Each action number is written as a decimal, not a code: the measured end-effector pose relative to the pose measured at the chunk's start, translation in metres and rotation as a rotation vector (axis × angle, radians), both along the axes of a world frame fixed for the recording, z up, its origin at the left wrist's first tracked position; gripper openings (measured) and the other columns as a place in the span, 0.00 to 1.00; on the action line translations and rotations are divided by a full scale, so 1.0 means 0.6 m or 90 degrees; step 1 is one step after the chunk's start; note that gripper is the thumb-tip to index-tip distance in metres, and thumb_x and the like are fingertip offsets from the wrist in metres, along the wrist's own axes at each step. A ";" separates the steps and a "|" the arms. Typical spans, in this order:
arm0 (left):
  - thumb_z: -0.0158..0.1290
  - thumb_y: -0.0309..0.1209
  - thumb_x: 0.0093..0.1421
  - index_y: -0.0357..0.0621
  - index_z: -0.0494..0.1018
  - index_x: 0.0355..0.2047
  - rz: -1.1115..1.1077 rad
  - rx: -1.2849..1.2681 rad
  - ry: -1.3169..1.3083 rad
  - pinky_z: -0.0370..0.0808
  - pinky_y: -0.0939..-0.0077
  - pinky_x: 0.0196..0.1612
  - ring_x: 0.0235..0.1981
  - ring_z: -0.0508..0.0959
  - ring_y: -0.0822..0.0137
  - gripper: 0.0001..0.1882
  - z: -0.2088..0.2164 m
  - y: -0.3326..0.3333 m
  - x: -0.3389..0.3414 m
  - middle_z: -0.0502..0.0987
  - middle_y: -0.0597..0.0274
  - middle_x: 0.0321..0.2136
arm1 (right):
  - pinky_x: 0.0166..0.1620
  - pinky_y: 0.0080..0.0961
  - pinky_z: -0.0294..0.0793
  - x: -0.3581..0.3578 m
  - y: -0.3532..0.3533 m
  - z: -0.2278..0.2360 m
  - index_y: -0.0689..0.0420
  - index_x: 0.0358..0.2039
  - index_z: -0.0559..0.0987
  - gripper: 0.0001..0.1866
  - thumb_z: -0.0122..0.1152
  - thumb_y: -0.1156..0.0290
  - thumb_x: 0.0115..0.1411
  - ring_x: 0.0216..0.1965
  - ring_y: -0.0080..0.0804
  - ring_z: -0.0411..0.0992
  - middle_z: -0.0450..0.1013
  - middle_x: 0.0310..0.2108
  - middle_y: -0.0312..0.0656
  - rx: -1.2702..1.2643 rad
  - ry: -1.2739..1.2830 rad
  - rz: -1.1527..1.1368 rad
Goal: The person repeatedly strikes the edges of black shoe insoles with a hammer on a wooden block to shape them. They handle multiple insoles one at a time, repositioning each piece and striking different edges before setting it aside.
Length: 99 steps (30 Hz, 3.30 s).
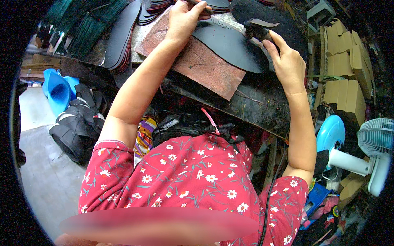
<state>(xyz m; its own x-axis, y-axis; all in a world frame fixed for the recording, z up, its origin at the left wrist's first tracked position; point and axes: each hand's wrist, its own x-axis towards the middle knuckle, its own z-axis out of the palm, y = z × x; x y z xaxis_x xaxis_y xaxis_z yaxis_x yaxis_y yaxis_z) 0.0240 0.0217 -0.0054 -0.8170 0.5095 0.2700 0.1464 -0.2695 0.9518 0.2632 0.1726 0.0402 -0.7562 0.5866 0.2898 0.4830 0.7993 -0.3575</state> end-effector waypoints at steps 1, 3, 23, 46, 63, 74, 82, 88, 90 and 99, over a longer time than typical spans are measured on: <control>0.57 0.30 0.60 0.38 0.73 0.33 0.024 -0.069 0.085 0.78 0.77 0.29 0.24 0.80 0.71 0.08 0.000 -0.005 -0.001 0.80 0.58 0.25 | 0.40 0.39 0.75 0.000 0.000 -0.003 0.37 0.53 0.77 0.22 0.51 0.43 0.63 0.40 0.52 0.77 0.79 0.35 0.51 0.000 -0.014 -0.007; 0.62 0.33 0.56 0.37 0.77 0.33 0.073 -0.205 0.252 0.79 0.73 0.33 0.26 0.82 0.70 0.11 0.000 -0.012 0.002 0.81 0.57 0.24 | 0.41 0.38 0.76 -0.004 0.005 -0.008 0.38 0.53 0.77 0.23 0.52 0.43 0.63 0.41 0.50 0.77 0.79 0.36 0.50 -0.028 -0.024 -0.011; 0.62 0.33 0.55 0.39 0.76 0.30 0.020 -0.102 0.087 0.78 0.65 0.34 0.28 0.82 0.52 0.11 0.002 -0.002 0.025 0.80 0.49 0.25 | 0.27 0.16 0.68 -0.017 -0.003 0.026 0.49 0.54 0.78 0.20 0.60 0.55 0.65 0.22 0.13 0.68 0.75 0.23 0.31 -0.195 0.182 0.052; 0.60 0.30 0.57 0.35 0.75 0.33 0.015 -0.050 0.079 0.80 0.75 0.30 0.23 0.82 0.70 0.10 -0.006 -0.004 0.014 0.81 0.56 0.24 | 0.41 0.37 0.75 0.005 0.003 0.001 0.39 0.51 0.79 0.21 0.54 0.46 0.62 0.40 0.50 0.78 0.79 0.36 0.49 -0.075 0.000 -0.016; 0.56 0.31 0.57 0.43 0.71 0.38 0.094 -0.303 0.750 0.76 0.59 0.33 0.27 0.79 0.50 0.10 0.016 -0.003 0.063 0.77 0.51 0.22 | 0.28 0.25 0.71 -0.026 -0.068 0.080 0.52 0.53 0.76 0.18 0.55 0.58 0.67 0.23 0.23 0.72 0.76 0.25 0.41 -0.162 0.149 0.112; 0.59 0.31 0.57 0.40 0.72 0.32 0.067 -0.202 0.341 0.76 0.61 0.35 0.30 0.81 0.49 0.09 0.018 -0.008 0.041 0.79 0.48 0.25 | 0.39 0.32 0.72 0.195 -0.029 0.028 0.43 0.44 0.84 0.20 0.70 0.62 0.47 0.33 0.37 0.73 0.73 0.29 0.37 0.052 -0.084 0.189; 0.59 0.28 0.57 0.37 0.74 0.32 0.024 -0.100 0.122 0.75 0.72 0.32 0.25 0.79 0.68 0.08 0.007 -0.003 0.038 0.79 0.56 0.22 | 0.65 0.44 0.60 0.046 -0.052 0.035 0.42 0.60 0.72 0.38 0.72 0.58 0.46 0.64 0.56 0.57 0.58 0.66 0.50 0.170 -0.093 0.402; 0.57 0.24 0.60 0.37 0.71 0.33 0.058 0.096 -0.017 0.80 0.79 0.28 0.25 0.79 0.75 0.05 0.026 -0.014 0.033 0.79 0.61 0.25 | 0.61 0.41 0.65 -0.051 -0.029 0.045 0.45 0.56 0.75 0.34 0.71 0.57 0.46 0.58 0.51 0.64 0.66 0.60 0.49 0.053 -0.132 0.450; 0.56 0.24 0.61 0.38 0.70 0.33 0.132 0.142 0.018 0.79 0.80 0.29 0.26 0.80 0.74 0.05 0.036 -0.022 0.031 0.79 0.61 0.25 | 0.57 0.39 0.70 -0.055 -0.016 0.066 0.44 0.52 0.78 0.32 0.70 0.64 0.42 0.55 0.48 0.67 0.70 0.56 0.46 0.130 -0.113 0.485; 0.55 0.27 0.64 0.37 0.69 0.37 0.283 0.155 0.158 0.79 0.79 0.36 0.29 0.79 0.73 0.07 0.047 -0.033 0.017 0.80 0.61 0.28 | 0.60 0.37 0.65 -0.234 0.016 0.100 0.38 0.48 0.82 0.23 0.68 0.58 0.49 0.57 0.44 0.66 0.69 0.56 0.42 0.412 0.296 0.370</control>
<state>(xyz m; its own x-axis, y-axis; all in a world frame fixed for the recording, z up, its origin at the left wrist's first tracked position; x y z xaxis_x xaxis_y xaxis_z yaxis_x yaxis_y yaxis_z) 0.0342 0.0020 0.0229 -0.8355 0.0292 0.5487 0.5084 -0.3379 0.7921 0.1230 0.1819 0.1001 -0.6064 -0.2171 0.7649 -0.1253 0.9761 0.1777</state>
